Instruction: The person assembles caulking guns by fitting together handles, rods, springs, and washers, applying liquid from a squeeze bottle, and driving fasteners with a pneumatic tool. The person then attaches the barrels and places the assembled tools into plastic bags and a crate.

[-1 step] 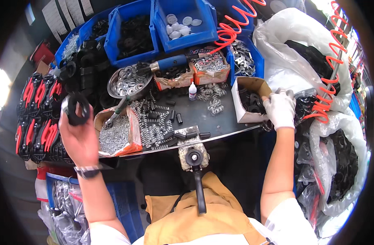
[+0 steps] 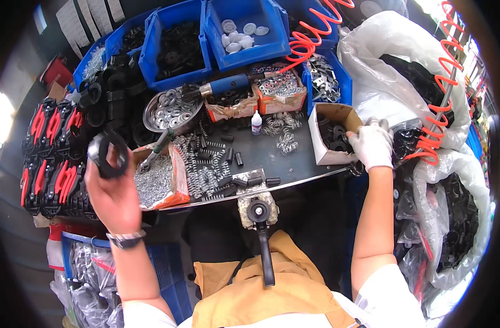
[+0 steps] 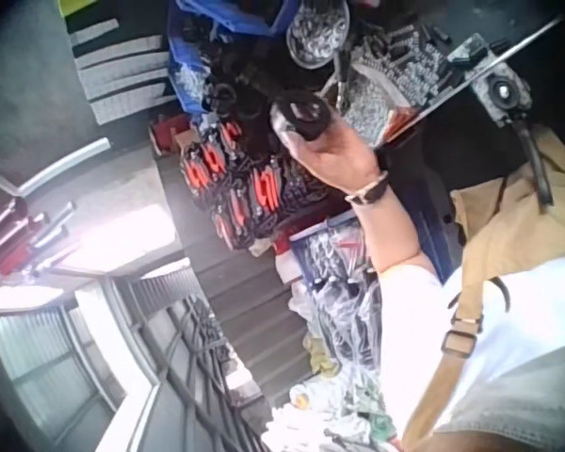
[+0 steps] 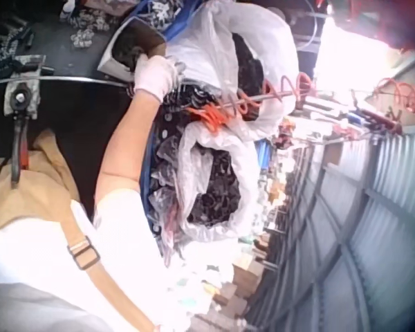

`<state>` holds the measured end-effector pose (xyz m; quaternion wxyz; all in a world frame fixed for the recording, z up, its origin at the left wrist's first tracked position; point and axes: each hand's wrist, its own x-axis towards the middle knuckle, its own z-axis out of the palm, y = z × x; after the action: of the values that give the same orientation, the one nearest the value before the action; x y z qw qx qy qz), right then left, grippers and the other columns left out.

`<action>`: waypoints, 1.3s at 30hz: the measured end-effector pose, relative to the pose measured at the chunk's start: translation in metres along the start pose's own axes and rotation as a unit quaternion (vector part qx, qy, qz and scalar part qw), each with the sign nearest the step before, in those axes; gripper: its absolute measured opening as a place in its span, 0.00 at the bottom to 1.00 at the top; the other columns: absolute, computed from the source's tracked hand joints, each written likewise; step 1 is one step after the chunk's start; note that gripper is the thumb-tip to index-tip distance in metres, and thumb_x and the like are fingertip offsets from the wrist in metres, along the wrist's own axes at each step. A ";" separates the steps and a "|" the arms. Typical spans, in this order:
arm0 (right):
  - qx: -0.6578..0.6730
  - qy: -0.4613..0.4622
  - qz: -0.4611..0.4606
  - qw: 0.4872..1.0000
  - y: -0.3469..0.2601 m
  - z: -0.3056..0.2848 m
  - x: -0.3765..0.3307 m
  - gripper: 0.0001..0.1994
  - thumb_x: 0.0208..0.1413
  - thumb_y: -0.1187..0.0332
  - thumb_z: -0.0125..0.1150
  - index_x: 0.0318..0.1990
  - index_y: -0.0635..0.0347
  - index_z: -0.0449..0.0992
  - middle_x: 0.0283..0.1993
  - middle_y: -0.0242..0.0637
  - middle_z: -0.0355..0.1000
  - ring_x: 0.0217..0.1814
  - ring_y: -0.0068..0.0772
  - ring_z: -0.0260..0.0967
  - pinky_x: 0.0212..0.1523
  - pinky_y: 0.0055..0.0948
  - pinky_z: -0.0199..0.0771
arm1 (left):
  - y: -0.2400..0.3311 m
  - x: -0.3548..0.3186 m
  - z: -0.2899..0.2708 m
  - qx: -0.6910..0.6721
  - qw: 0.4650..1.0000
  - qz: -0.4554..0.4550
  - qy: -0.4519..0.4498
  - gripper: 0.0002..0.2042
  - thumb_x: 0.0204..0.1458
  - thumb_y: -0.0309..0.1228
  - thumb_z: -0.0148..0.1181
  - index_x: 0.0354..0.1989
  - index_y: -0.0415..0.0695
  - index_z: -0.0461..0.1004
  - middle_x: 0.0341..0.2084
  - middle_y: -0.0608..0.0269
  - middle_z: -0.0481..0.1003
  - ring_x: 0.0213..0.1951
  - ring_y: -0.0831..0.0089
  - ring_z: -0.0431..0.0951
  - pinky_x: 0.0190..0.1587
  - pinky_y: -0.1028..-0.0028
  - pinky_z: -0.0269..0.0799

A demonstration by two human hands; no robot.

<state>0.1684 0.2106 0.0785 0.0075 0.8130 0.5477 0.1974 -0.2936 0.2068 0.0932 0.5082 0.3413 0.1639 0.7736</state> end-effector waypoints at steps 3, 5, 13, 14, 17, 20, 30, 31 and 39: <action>0.010 -0.009 -0.044 0.999 -0.001 0.006 -0.001 0.17 0.49 0.53 0.66 0.33 0.59 0.83 0.47 0.42 0.74 0.58 0.45 0.63 0.54 0.46 0.66 | -0.023 -0.062 0.018 0.029 0.998 -0.051 0.011 0.26 0.58 0.34 0.54 0.64 0.45 0.58 0.54 0.54 0.69 0.58 0.62 0.69 0.61 0.53 0.67; 0.067 -0.020 -0.019 0.997 -0.001 0.006 -0.003 0.16 0.47 0.55 0.68 0.33 0.60 0.83 0.48 0.42 0.74 0.59 0.46 0.63 0.56 0.46 0.66 | -0.030 -0.092 0.021 -0.029 0.979 -0.195 0.059 0.26 0.57 0.32 0.55 0.64 0.49 0.58 0.55 0.56 0.68 0.57 0.61 0.71 0.57 0.43 0.71; 0.529 -0.067 -0.379 0.756 -0.087 -0.041 -0.113 0.17 0.42 0.68 0.72 0.38 0.62 0.72 0.43 0.46 0.73 0.46 0.51 0.71 0.47 0.41 0.73 | -0.082 -0.125 0.015 0.006 0.964 -0.221 0.145 0.33 0.49 0.18 0.61 0.63 0.49 0.54 0.53 0.54 0.65 0.54 0.64 0.70 0.61 0.58 0.67; 0.520 -0.079 -0.386 0.758 -0.098 -0.029 -0.119 0.19 0.42 0.68 0.72 0.41 0.62 0.72 0.42 0.46 0.73 0.45 0.52 0.71 0.47 0.41 0.72 | -0.089 -0.126 0.016 0.046 0.974 -0.178 0.134 0.33 0.49 0.17 0.61 0.63 0.49 0.53 0.56 0.54 0.63 0.55 0.65 0.69 0.60 0.61 0.66; 0.494 -0.073 -0.361 0.788 -0.105 -0.016 -0.125 0.23 0.40 0.68 0.74 0.44 0.61 0.70 0.42 0.45 0.72 0.45 0.52 0.70 0.47 0.42 0.72 | -0.107 -0.130 0.021 0.270 0.962 0.001 -0.023 0.36 0.46 0.20 0.66 0.63 0.49 0.53 0.60 0.53 0.58 0.62 0.62 0.62 0.64 0.60 0.60; 0.497 -0.093 -0.354 0.787 -0.101 -0.016 -0.122 0.27 0.39 0.65 0.74 0.49 0.61 0.70 0.45 0.47 0.71 0.47 0.53 0.70 0.49 0.42 0.71 | -0.132 -0.133 0.005 0.258 0.938 0.026 -0.229 0.43 0.40 0.18 0.72 0.60 0.50 0.47 0.60 0.43 0.59 0.61 0.56 0.64 0.63 0.59 0.63; 0.356 0.102 -0.165 0.914 -0.153 0.030 0.002 0.23 0.47 0.56 0.69 0.47 0.61 0.77 0.48 0.47 0.72 0.51 0.52 0.69 0.53 0.43 0.70 | -0.134 -0.132 0.021 0.441 0.853 0.028 -0.277 0.34 0.39 0.25 0.73 0.54 0.42 0.58 0.50 0.47 0.63 0.54 0.51 0.67 0.58 0.60 0.64; 0.345 0.109 -0.158 0.919 -0.165 0.032 0.009 0.24 0.45 0.54 0.71 0.46 0.59 0.77 0.47 0.46 0.72 0.53 0.52 0.68 0.53 0.45 0.70 | -0.127 -0.127 0.026 0.462 0.833 0.008 -0.303 0.35 0.38 0.26 0.74 0.55 0.42 0.59 0.50 0.47 0.63 0.54 0.50 0.67 0.58 0.61 0.64; 0.499 0.014 -0.176 0.848 -0.172 0.018 0.001 0.20 0.44 0.61 0.70 0.43 0.59 0.73 0.45 0.47 0.72 0.50 0.52 0.70 0.51 0.43 0.69 | -0.105 0.105 0.030 0.579 0.784 0.019 -0.224 0.15 0.51 0.31 0.61 0.44 0.35 0.75 0.35 0.48 0.77 0.42 0.55 0.77 0.51 0.65 0.71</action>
<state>0.0220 0.2841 0.0227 -0.3723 0.5940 0.7066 -0.0963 -0.2282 0.3433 0.0894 0.2223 0.7380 0.4562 0.4447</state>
